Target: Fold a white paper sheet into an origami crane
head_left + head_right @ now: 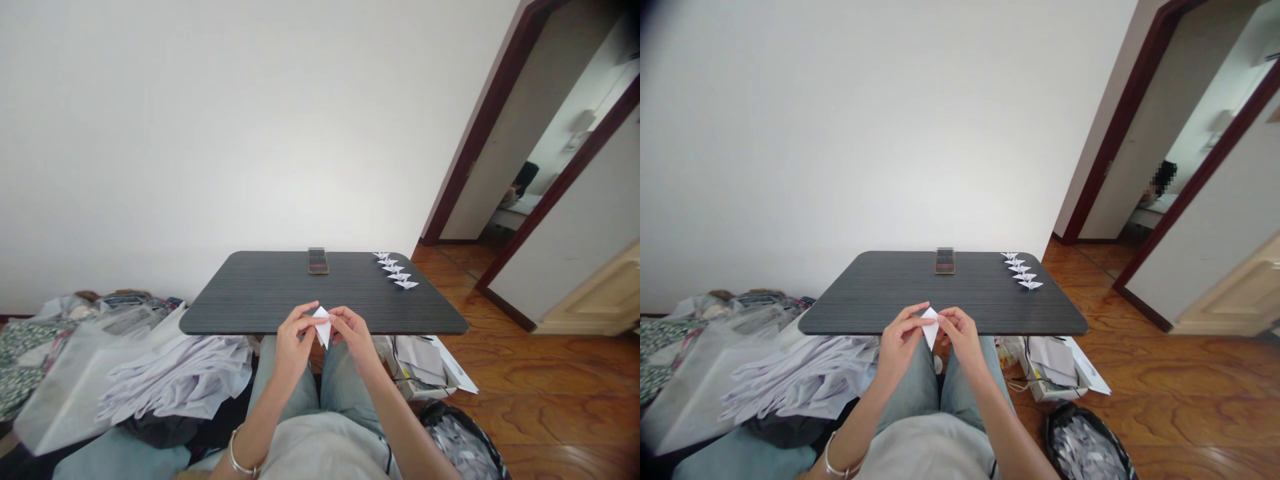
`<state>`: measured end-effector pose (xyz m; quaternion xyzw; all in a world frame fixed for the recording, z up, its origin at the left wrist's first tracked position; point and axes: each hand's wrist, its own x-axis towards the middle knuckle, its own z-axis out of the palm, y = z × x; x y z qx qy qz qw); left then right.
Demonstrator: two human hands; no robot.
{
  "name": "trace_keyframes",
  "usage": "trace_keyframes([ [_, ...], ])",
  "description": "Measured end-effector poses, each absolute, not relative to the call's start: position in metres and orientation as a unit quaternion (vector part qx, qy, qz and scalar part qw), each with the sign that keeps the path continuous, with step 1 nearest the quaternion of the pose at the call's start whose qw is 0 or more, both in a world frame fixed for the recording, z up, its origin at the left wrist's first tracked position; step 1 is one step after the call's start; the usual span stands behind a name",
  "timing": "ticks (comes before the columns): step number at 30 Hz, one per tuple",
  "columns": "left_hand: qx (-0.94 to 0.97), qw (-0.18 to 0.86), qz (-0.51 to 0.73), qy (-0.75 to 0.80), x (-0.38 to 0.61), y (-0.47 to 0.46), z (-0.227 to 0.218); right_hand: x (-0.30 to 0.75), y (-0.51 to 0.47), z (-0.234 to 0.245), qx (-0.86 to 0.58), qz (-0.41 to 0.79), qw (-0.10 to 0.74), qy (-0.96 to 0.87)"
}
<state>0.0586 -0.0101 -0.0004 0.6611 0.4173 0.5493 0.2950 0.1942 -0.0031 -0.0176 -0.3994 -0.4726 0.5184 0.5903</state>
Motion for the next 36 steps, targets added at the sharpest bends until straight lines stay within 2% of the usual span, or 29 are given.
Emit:
trace_keyframes([
  [5, 0.642, 0.32, 0.556, 0.419, 0.059, -0.01, -0.002, 0.195, -0.006, -0.014, -0.397, 0.529, 0.572, -0.486],
  [10, 0.641, 0.343, 0.553, 0.407, 0.058, -0.013, 0.0, 0.195, -0.007, -0.015, -0.39, 0.506, 0.589, -0.495],
  [16, 0.545, 0.451, 0.597, 0.378, 0.061, -0.011, 0.0, 0.195, -0.007, -0.02, -0.399, 0.449, 0.616, -0.509],
  [20, 0.521, 0.491, 0.583, 0.384, 0.062, -0.007, -0.005, 0.195, -0.009, -0.022, -0.405, 0.436, 0.612, -0.521],
  [36, 0.547, 0.483, 0.561, 0.392, 0.063, -0.011, -0.003, 0.19, -0.014, -0.019, -0.405, 0.452, 0.594, -0.529],
])
